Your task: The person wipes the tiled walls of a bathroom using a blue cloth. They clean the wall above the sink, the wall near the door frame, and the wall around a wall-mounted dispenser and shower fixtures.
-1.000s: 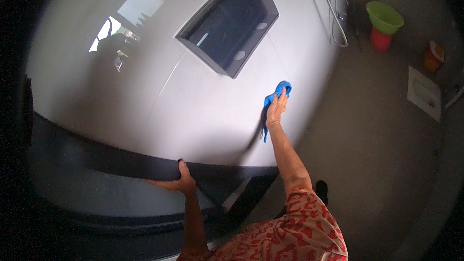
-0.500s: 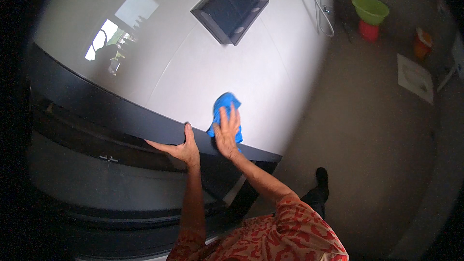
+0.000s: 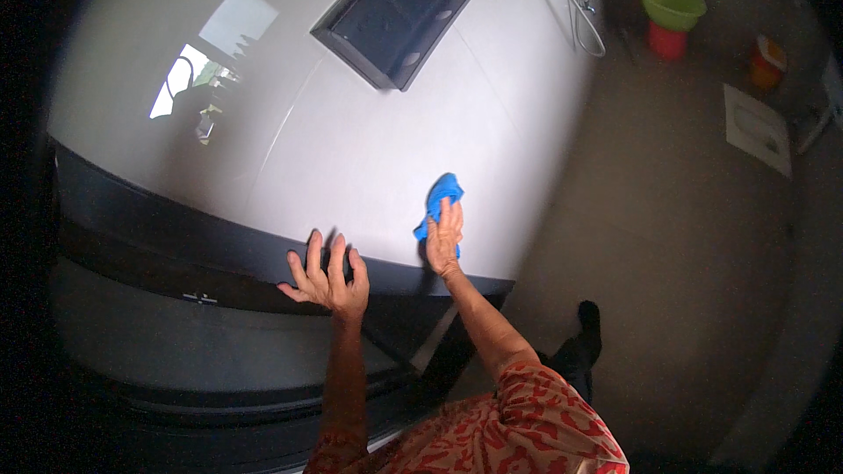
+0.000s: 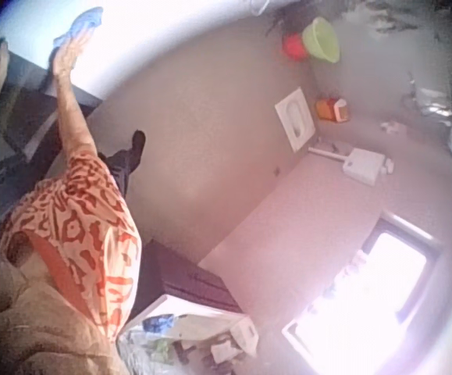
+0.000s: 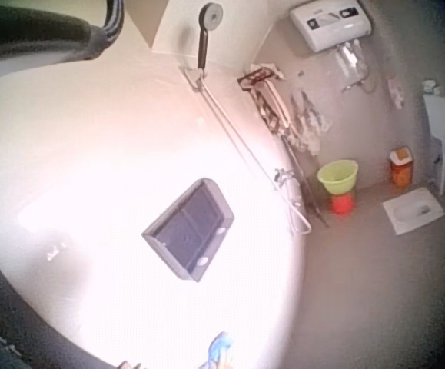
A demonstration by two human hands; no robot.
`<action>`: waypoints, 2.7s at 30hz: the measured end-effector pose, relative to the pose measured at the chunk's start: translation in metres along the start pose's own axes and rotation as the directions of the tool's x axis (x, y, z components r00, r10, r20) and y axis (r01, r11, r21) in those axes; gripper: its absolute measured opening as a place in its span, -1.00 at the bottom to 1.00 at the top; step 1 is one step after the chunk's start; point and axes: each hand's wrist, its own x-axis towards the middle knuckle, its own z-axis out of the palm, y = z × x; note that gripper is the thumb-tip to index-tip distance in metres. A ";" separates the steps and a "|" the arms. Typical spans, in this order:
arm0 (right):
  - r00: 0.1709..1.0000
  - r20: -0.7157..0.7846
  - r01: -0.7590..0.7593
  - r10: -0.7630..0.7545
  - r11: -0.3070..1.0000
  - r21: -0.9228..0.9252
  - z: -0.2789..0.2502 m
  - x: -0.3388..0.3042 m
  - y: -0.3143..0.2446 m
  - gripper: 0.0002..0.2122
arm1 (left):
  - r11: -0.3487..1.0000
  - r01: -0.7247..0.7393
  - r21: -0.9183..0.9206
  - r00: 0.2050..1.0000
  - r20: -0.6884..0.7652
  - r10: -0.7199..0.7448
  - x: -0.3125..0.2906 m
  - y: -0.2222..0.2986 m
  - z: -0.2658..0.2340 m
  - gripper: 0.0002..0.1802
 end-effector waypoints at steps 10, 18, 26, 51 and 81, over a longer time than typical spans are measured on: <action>0.951 -0.190 -0.220 0.245 0.965 0.145 -0.022 0.083 0.111 -0.47 | 0.990 -0.090 0.108 0.995 -0.022 0.093 0.013 -0.002 0.007 -0.89; 0.966 -0.169 -0.144 0.194 0.953 0.268 -0.057 0.134 -0.013 -0.49 | 0.987 -0.059 0.149 0.995 0.087 0.047 0.026 -0.001 -0.016 -0.84; 0.958 -0.042 0.283 -0.282 0.959 0.016 -0.031 0.071 -0.117 -0.50 | 0.995 -0.024 0.093 0.999 0.046 0.020 0.023 0.006 -0.006 -0.82; 0.906 0.017 0.422 -0.424 0.897 -0.132 -0.092 0.244 -0.128 -0.50 | 0.967 0.040 0.253 0.995 0.079 -0.062 0.005 0.013 -0.002 -0.85; 0.840 0.218 0.522 -0.496 0.849 -0.083 -0.112 0.228 -0.145 -0.54 | 0.913 0.394 0.107 0.859 0.308 -0.408 0.113 0.118 0.095 -0.25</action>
